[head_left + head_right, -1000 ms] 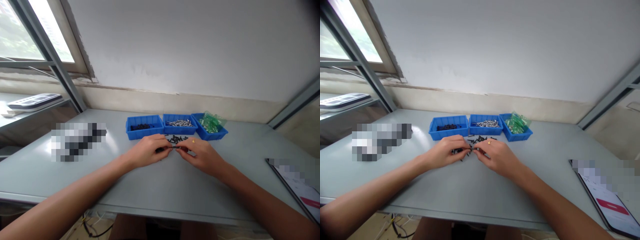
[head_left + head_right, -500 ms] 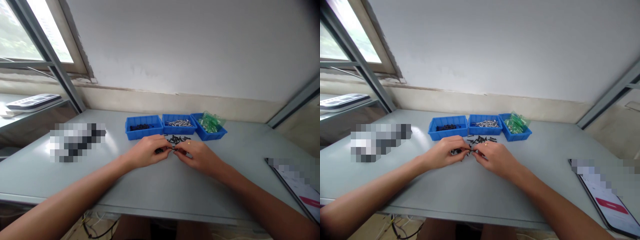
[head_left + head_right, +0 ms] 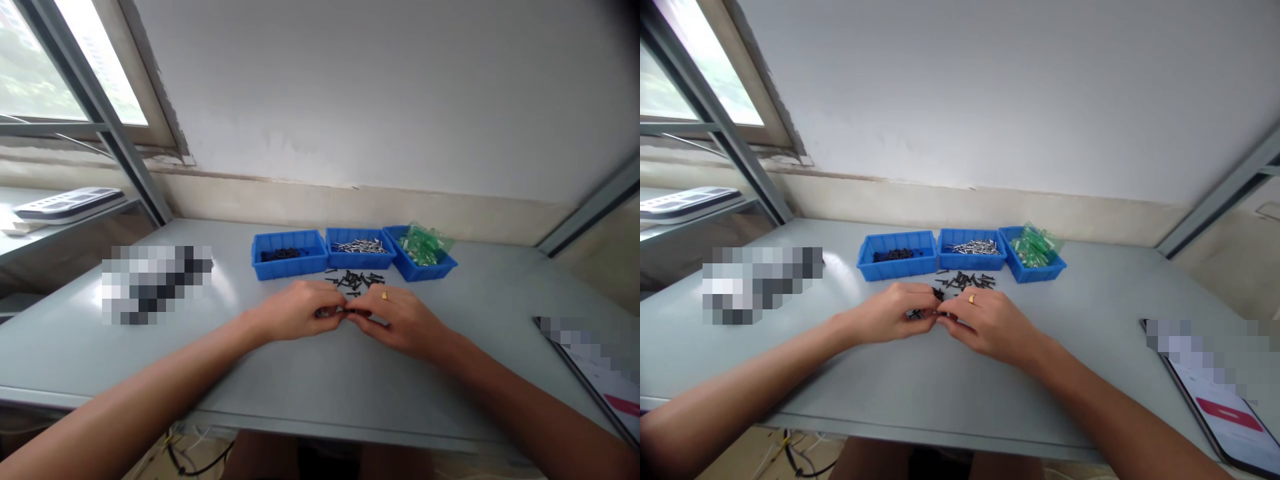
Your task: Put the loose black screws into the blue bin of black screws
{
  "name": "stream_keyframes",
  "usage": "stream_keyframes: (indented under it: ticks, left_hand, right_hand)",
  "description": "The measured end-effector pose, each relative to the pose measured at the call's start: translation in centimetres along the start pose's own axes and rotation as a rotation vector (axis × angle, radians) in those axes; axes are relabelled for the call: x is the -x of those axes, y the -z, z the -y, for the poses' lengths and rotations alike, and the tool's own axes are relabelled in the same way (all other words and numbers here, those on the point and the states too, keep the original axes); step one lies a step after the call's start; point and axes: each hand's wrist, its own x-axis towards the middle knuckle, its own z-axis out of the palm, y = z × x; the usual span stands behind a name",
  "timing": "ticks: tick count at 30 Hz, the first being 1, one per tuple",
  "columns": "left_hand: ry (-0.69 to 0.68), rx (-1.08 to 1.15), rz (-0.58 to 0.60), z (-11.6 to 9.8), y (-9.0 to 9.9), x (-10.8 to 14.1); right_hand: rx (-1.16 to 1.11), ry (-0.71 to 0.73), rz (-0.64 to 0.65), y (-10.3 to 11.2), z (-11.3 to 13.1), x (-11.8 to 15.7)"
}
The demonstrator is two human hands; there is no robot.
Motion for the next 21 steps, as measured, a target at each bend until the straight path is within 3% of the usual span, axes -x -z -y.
stream_keyframes:
  ticks: [11,16,21]
  left_hand:
    - [0.074,-0.013,-0.134,-0.13,0.12,0.09]
    - [0.068,-0.065,-0.214,-0.15,0.25,0.13]
    - [0.021,-0.061,-0.174,-0.19,0.06,0.17]
  right_hand:
    - [0.017,-0.123,-0.064,0.44,-0.46,-0.30]
    - [0.006,-0.202,0.059,-0.02,-0.80,-0.20]
    - [-0.013,-0.216,0.225,-0.28,-0.81,-0.16]
